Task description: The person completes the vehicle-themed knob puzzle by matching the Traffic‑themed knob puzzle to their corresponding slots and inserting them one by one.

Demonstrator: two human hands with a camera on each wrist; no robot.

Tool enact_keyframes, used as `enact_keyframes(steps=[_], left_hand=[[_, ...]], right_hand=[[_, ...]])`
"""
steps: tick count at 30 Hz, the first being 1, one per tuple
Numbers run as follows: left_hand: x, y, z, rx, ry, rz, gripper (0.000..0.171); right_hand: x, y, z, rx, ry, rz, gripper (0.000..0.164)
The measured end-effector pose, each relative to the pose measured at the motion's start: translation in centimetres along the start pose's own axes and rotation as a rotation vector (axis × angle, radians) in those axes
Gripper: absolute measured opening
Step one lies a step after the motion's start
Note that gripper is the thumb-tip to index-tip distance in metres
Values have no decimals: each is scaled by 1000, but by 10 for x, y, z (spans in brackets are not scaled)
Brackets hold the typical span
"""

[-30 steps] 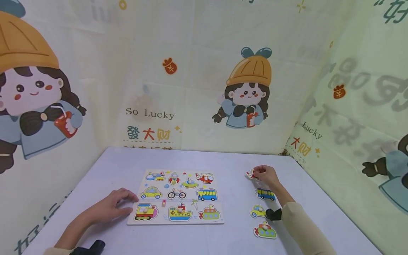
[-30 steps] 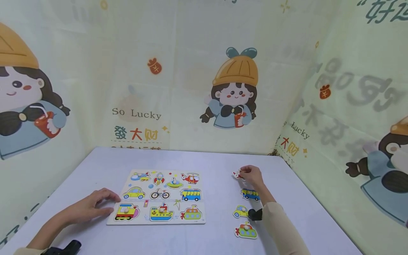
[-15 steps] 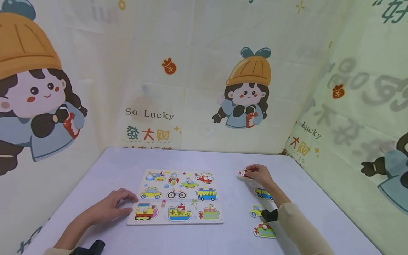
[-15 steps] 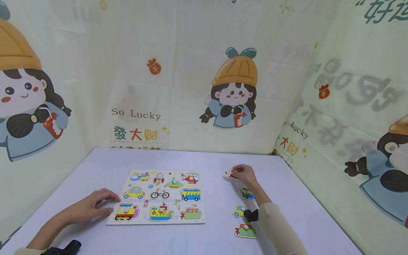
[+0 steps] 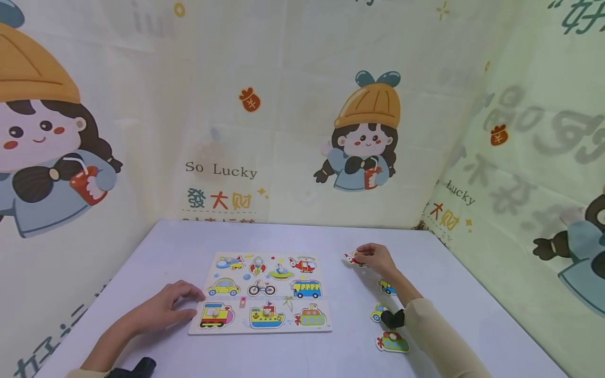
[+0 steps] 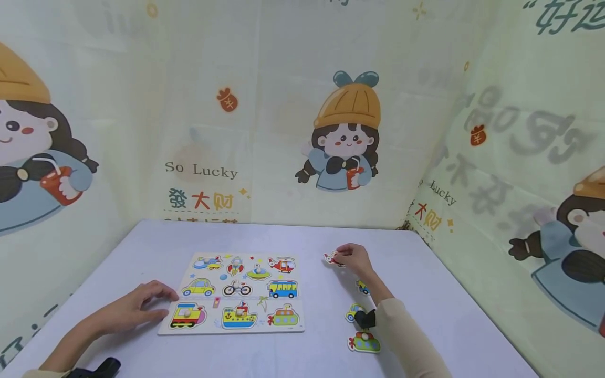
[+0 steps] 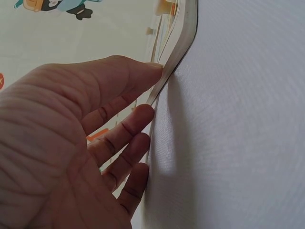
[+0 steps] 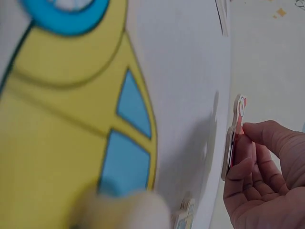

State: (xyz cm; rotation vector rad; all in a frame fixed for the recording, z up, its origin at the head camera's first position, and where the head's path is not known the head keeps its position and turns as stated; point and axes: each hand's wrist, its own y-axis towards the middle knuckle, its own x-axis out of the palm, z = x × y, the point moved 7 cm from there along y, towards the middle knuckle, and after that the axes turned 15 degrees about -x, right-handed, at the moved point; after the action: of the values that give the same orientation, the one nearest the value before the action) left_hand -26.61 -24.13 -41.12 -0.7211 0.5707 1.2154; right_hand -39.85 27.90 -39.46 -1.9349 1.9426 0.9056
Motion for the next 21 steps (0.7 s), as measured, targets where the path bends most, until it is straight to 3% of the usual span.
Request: enact_keyframes(steps=[10, 21], left_hand=[[0, 1, -1, -1, 0, -2, 30], [2, 0, -2, 34, 10, 4, 30]], right_hand=[[16, 4, -10, -4, 79, 12, 28], [33, 6, -19, -4, 91, 36, 25]])
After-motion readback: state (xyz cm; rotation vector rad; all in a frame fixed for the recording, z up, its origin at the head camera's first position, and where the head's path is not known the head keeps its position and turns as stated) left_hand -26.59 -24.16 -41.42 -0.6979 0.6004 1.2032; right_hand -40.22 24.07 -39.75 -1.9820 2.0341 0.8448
